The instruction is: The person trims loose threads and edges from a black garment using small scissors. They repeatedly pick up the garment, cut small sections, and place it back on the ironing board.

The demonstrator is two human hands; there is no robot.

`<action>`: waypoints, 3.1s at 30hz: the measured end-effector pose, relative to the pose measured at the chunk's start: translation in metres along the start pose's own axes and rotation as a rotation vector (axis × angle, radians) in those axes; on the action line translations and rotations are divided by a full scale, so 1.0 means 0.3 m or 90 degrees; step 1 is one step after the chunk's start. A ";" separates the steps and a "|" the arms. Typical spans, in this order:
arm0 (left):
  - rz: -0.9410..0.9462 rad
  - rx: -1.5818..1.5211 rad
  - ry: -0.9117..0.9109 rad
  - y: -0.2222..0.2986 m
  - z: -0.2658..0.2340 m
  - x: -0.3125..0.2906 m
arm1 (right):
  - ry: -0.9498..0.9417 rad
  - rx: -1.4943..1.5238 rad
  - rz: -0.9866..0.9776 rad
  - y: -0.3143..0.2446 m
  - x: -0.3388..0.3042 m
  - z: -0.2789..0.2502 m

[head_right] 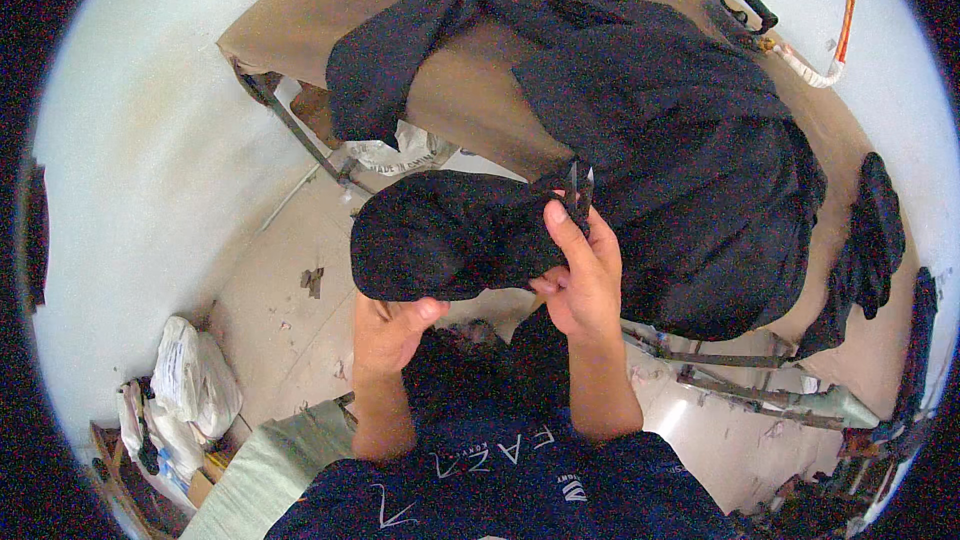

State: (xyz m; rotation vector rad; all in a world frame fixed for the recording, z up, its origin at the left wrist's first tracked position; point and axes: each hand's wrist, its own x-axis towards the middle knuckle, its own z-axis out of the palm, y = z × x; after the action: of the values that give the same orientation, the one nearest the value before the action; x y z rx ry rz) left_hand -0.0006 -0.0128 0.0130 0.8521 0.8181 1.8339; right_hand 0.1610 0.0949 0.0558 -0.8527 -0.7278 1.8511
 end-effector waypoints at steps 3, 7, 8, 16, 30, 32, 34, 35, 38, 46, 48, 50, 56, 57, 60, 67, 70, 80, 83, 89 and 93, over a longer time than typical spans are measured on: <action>-0.038 0.032 0.001 0.000 0.038 -0.016 | 0.061 -0.020 -0.012 0.007 -0.016 0.041; -0.014 0.166 -0.058 -0.026 0.090 0.001 | -0.034 -0.087 -0.106 0.089 -0.020 -0.009; -0.030 0.192 -0.110 0.008 0.124 0.014 | -0.031 -0.132 -0.162 0.111 -0.026 -0.005; 0.160 0.431 0.067 -0.082 0.146 0.050 | -0.232 -0.131 -0.274 0.096 -0.074 -0.024; 0.028 0.027 0.015 0.008 0.049 0.155 | -0.155 0.031 0.021 -0.014 0.009 -0.070; -0.021 0.001 0.019 -0.037 0.040 0.144 | -0.154 -0.001 0.001 -0.014 0.009 -0.058; -0.049 -0.042 0.042 -0.033 0.039 0.133 | -0.123 -0.029 -0.038 -0.012 0.011 -0.059; -0.066 -0.064 0.051 -0.026 0.046 0.129 | -0.104 -0.035 -0.053 -0.011 0.014 -0.058; -0.057 -0.132 0.042 -0.026 0.046 0.115 | -0.051 -0.040 -0.087 -0.001 0.025 -0.067; -0.052 -0.249 0.011 0.001 0.046 0.102 | -0.051 -0.047 -0.081 0.010 0.041 -0.086; -0.047 -0.242 0.013 -0.004 0.039 0.102 | -0.039 -0.051 -0.080 0.012 0.042 -0.085; -0.050 -0.260 0.012 -0.009 0.031 0.100 | -0.032 -0.054 -0.081 0.005 0.037 -0.074; 0.133 0.028 0.002 -0.049 0.004 0.115 | -0.209 -0.218 -0.385 0.017 0.076 -0.104; 0.191 0.098 -0.014 -0.066 -0.018 0.123 | -0.229 -0.278 -0.475 0.016 0.079 -0.107; 0.277 0.246 0.160 -0.063 -0.001 0.124 | -0.169 -0.461 -0.628 0.001 0.039 -0.091; 0.387 0.298 0.228 -0.068 -0.005 0.125 | -0.133 -0.461 -0.767 0.039 0.040 -0.093; 0.380 0.311 0.230 -0.070 -0.012 0.120 | -0.130 -0.456 -0.777 0.049 0.042 -0.099; 0.124 0.447 -0.064 0.050 -0.044 0.081 | -0.114 -0.498 -0.719 0.031 0.017 -0.086; 0.156 0.540 -0.213 0.135 0.007 0.062 | -0.145 -0.484 -0.662 0.046 0.004 -0.061; 0.162 0.526 -0.103 0.027 0.078 0.066 | -0.161 -0.436 -0.572 0.073 -0.018 -0.005; 0.154 0.410 -0.040 -0.009 0.078 0.056 | -0.154 -0.298 -0.450 0.097 -0.034 -0.006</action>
State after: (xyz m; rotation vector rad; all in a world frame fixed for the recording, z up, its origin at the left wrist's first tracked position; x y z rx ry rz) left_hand 0.0143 0.0076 0.0270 1.4556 1.3442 1.7469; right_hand 0.1509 0.0747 0.0347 -0.5418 -1.4402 1.1646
